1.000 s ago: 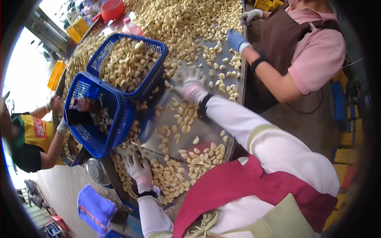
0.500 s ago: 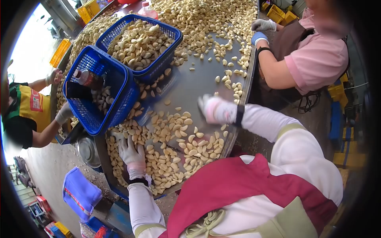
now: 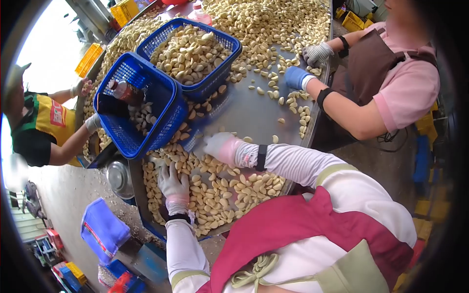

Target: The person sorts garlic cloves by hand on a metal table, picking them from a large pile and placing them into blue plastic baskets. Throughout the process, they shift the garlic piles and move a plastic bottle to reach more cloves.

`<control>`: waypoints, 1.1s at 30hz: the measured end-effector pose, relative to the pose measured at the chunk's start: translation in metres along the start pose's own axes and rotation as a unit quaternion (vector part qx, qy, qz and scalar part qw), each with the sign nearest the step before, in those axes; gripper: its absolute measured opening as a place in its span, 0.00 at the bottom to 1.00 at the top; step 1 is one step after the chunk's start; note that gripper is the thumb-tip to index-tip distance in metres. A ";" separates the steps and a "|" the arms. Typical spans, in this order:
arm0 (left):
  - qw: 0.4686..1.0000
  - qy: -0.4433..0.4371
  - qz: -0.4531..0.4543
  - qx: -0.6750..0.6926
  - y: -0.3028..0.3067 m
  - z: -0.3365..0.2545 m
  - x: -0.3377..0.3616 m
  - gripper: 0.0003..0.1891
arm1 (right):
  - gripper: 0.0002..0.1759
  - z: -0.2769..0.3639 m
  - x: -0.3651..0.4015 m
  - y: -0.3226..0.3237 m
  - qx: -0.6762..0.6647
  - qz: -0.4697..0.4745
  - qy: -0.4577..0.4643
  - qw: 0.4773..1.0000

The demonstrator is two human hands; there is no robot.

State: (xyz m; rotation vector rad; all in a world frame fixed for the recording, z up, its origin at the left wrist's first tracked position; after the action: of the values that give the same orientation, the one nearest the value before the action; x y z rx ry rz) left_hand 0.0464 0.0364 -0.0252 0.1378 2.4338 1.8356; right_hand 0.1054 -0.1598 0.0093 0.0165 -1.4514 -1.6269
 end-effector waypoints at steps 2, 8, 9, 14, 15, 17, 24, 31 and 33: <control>1.000 -0.018 -0.015 0.001 0.004 -0.004 0.001 0.28 | 0.19 -0.018 -0.005 -0.027 -0.002 0.050 -0.037 0.998; 0.999 0.006 0.008 0.030 0.011 -0.007 0.000 0.28 | 0.14 -0.023 0.022 -0.002 0.084 -0.014 -0.092 0.992; 1.000 0.006 0.006 0.026 0.009 -0.006 -0.001 0.28 | 0.13 -0.024 0.028 0.012 0.066 -0.083 -0.051 0.993; 1.000 0.006 0.003 0.017 0.007 -0.004 0.000 0.28 | 0.11 -0.072 0.058 0.116 -0.596 -0.333 0.079 0.726; 1.000 0.006 0.002 0.018 0.006 -0.004 0.000 0.28 | 0.10 -0.054 0.066 0.130 -0.412 -0.390 0.115 0.815; 1.000 0.004 0.001 0.021 0.008 -0.004 0.000 0.28 | 0.10 0.006 0.045 0.102 -0.118 -0.279 0.152 0.941; 1.000 0.002 -0.006 0.016 0.004 -0.001 0.000 0.29 | 0.11 0.093 -0.002 -0.094 0.006 0.043 0.152 0.987; 0.998 0.029 0.023 0.047 0.006 -0.001 -0.002 0.30 | 0.17 0.090 0.023 -0.067 0.026 0.118 0.104 0.987; 0.998 0.026 0.021 0.049 0.008 0.001 -0.001 0.30 | 0.18 0.086 0.020 -0.069 0.033 0.120 0.125 0.984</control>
State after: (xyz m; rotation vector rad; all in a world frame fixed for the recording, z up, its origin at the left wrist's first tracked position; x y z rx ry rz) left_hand 0.0473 0.0390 -0.0181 0.1505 2.5766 1.7589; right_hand 0.0044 -0.1140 -0.0076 0.0787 -1.2620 -1.3296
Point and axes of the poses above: each hand's wrist, its own x-axis away from the middle knuckle, its own y-axis out of the back of the hand, z = x × y, the point moved 9 cm from there along -x, towards the middle knuckle, and after that the axes turned 13 degrees about z, right-handed, at the moved point
